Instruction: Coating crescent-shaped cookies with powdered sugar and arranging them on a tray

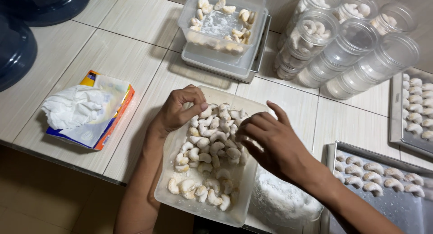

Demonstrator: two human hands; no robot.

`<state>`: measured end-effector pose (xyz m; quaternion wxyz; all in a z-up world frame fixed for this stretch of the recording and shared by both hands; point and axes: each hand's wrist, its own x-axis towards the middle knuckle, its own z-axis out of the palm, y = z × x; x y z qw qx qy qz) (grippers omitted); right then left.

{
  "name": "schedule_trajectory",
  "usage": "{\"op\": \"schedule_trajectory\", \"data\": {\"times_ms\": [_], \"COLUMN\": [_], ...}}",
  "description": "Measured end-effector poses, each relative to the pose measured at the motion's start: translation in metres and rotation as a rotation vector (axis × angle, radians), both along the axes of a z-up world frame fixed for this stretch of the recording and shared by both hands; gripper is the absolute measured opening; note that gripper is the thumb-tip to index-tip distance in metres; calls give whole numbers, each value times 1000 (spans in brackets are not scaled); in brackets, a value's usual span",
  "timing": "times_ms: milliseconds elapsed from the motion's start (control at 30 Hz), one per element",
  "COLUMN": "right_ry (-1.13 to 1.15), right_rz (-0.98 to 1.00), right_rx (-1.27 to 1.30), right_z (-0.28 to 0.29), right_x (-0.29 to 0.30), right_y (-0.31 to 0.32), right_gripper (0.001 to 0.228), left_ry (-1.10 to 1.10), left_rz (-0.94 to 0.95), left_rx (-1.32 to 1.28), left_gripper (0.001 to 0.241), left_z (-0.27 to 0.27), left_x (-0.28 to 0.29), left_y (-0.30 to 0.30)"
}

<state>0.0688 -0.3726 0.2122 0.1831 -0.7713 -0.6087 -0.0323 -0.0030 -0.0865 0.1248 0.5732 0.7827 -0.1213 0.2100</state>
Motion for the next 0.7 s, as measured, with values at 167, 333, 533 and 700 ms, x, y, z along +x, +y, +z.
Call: {"op": "schedule_trajectory", "data": {"times_ms": [167, 333, 533, 700], "right_ry": [152, 244, 391, 245], "right_rz": [-119, -207, -191, -120], "right_rx": [46, -71, -288, -245], "right_z": [15, 7, -27, -48], "right_x": [2, -1, -9, -28], "right_y": [-44, -93, -136, -140], "right_gripper": [16, 15, 17, 8], "left_ry": [51, -11, -44, -182], "left_rz": [-46, -32, 74, 236], "left_rx": [-158, -388, -442, -637], "left_gripper": [20, 36, 34, 24], "left_z": [11, -5, -11, -34], "left_x": [-4, 1, 4, 13], "left_y": [-1, -1, -5, 10]}}
